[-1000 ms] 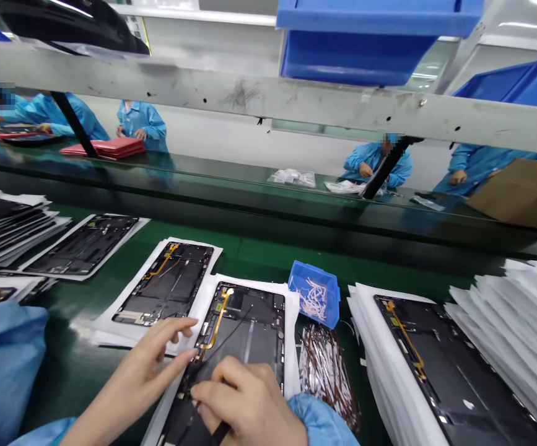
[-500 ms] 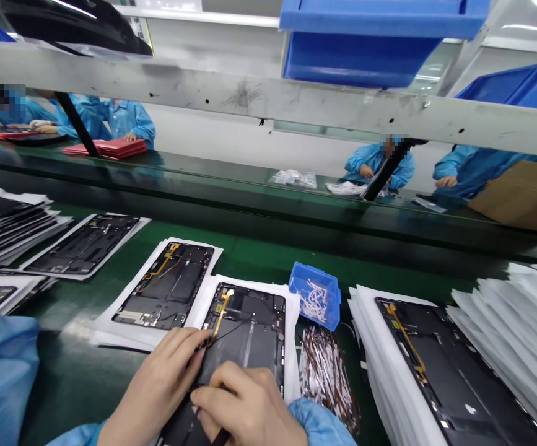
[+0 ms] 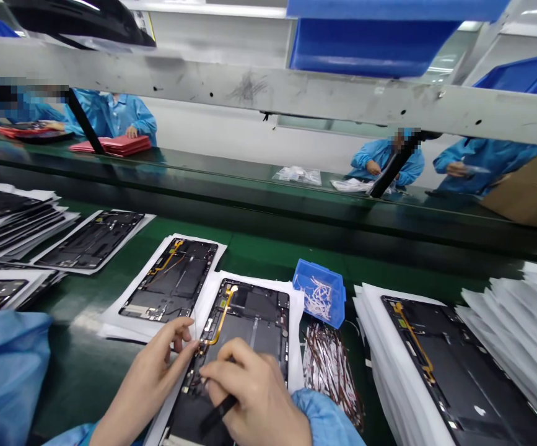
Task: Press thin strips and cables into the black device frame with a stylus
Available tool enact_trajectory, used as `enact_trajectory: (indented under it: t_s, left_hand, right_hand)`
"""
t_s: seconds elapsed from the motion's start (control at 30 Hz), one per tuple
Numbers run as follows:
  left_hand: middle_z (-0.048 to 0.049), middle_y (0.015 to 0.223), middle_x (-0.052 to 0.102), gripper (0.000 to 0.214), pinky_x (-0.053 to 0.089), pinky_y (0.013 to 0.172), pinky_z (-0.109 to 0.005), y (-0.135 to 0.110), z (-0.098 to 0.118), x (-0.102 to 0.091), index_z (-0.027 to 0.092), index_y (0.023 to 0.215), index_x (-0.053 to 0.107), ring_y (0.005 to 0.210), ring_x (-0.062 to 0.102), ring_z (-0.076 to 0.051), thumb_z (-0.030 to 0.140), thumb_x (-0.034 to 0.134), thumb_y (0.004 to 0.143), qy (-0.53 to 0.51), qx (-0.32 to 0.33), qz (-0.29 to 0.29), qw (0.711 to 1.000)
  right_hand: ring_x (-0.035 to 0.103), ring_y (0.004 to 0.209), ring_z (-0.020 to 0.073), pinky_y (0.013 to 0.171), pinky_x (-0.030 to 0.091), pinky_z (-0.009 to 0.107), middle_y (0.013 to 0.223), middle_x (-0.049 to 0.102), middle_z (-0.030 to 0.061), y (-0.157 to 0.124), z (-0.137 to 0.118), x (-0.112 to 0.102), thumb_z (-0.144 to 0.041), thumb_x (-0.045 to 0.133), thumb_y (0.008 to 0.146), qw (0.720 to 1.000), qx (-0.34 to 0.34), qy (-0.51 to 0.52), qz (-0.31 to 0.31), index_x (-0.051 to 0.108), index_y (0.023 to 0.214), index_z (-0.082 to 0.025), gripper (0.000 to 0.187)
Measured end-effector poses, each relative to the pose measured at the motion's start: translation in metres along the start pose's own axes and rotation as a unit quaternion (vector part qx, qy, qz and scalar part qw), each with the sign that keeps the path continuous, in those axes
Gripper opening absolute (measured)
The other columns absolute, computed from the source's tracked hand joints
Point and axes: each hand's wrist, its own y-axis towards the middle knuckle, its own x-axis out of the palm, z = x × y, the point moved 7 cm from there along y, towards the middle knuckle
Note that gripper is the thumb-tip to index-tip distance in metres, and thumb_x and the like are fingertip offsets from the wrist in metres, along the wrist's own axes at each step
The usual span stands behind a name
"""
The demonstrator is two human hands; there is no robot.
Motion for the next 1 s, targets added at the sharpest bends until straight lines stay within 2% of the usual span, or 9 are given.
enact_trajectory:
  t_s: [0.07, 0.13, 0.27, 0.37, 0.5, 0.6, 1.0]
  left_hand:
    - [-0.0029, 0.095, 0.059, 0.020, 0.053, 0.075, -0.028, -0.006, 0.004, -0.008, 0.025, 0.120, 0.049, 0.085, 0.061, -0.018, 0.028, 0.047, 0.100, -0.012, 0.044, -0.007, 0.999]
    - [-0.0038, 0.097, 0.059, 0.018, 0.052, 0.079, -0.025, -0.017, 0.014, -0.014, 0.025, 0.116, 0.053, 0.090, 0.060, -0.016, 0.020, 0.047, 0.100, -0.007, 0.126, -0.025, 0.992]
    - [-0.0084, 0.097, 0.060, 0.022, 0.052, 0.078, -0.026, -0.041, 0.032, -0.018, 0.016, 0.115, 0.062, 0.088, 0.057, -0.018, 0.012, 0.051, 0.096, 0.074, 0.287, -0.057, 0.953]
    - [-0.0104, 0.097, 0.062, 0.026, 0.054, 0.080, -0.031, -0.049, 0.041, -0.020, 0.014, 0.117, 0.065, 0.090, 0.058, -0.021, 0.017, 0.047, 0.099, 0.151, 0.352, -0.037, 0.923]
    - [-0.0080, 0.095, 0.067, 0.028, 0.054, 0.077, -0.032, -0.047, 0.049, -0.022, 0.016, 0.113, 0.068, 0.088, 0.061, -0.021, 0.024, 0.043, 0.102, 0.218, 0.373, -0.041, 0.901]
    - [-0.0074, 0.094, 0.069, 0.029, 0.052, 0.076, -0.034, -0.044, 0.054, -0.023, 0.014, 0.111, 0.068, 0.085, 0.061, -0.021, 0.023, 0.042, 0.102, 0.228, 0.387, -0.050, 0.892]
    - [-0.0051, 0.094, 0.065, 0.035, 0.035, 0.090, -0.041, -0.041, 0.055, -0.019, 0.014, 0.108, 0.067, 0.086, 0.055, -0.022, 0.031, 0.037, 0.104, 0.236, 0.390, -0.051, 0.889]
  right_hand:
    - [0.062, 0.078, 0.0114, 0.068, 0.048, 0.024, 0.096, 0.062, 0.0031, 0.005, 0.011, -0.001, -0.017, 0.054, 0.092, 0.997, 0.062, 0.037, -0.004, 0.070, 0.105, -0.025, 0.022]
    - [0.062, 0.082, 0.0121, 0.072, 0.048, 0.024, 0.095, 0.061, 0.0027, 0.010, 0.020, -0.002, -0.018, 0.055, 0.092, 0.992, 0.099, 0.072, 0.000, 0.071, 0.103, -0.025, 0.020]
    - [0.062, 0.083, 0.0122, 0.072, 0.047, 0.023, 0.092, 0.064, 0.0016, 0.016, 0.033, -0.001, -0.015, 0.057, 0.091, 0.987, 0.123, 0.104, 0.015, 0.071, 0.096, -0.022, 0.016]
    - [0.063, 0.086, 0.0117, 0.075, 0.047, 0.022, 0.093, 0.065, 0.0009, 0.016, 0.037, 0.003, -0.015, 0.057, 0.091, 0.986, 0.126, 0.108, 0.014, 0.069, 0.093, -0.022, 0.014]
    - [0.063, 0.086, 0.0110, 0.075, 0.046, 0.021, 0.093, 0.066, 0.0001, 0.015, 0.039, 0.006, -0.014, 0.056, 0.091, 0.985, 0.132, 0.107, 0.009, 0.068, 0.094, -0.022, 0.014]
    - [0.063, 0.086, 0.0106, 0.075, 0.046, 0.021, 0.093, 0.066, 0.0001, 0.016, 0.039, 0.006, -0.014, 0.057, 0.091, 0.985, 0.130, 0.110, 0.012, 0.068, 0.092, -0.021, 0.013]
    - [0.063, 0.084, 0.0112, 0.074, 0.046, 0.022, 0.090, 0.065, -0.0006, 0.016, 0.042, 0.008, -0.008, 0.058, 0.087, 0.983, 0.142, 0.114, 0.013, 0.067, 0.086, -0.021, 0.015]
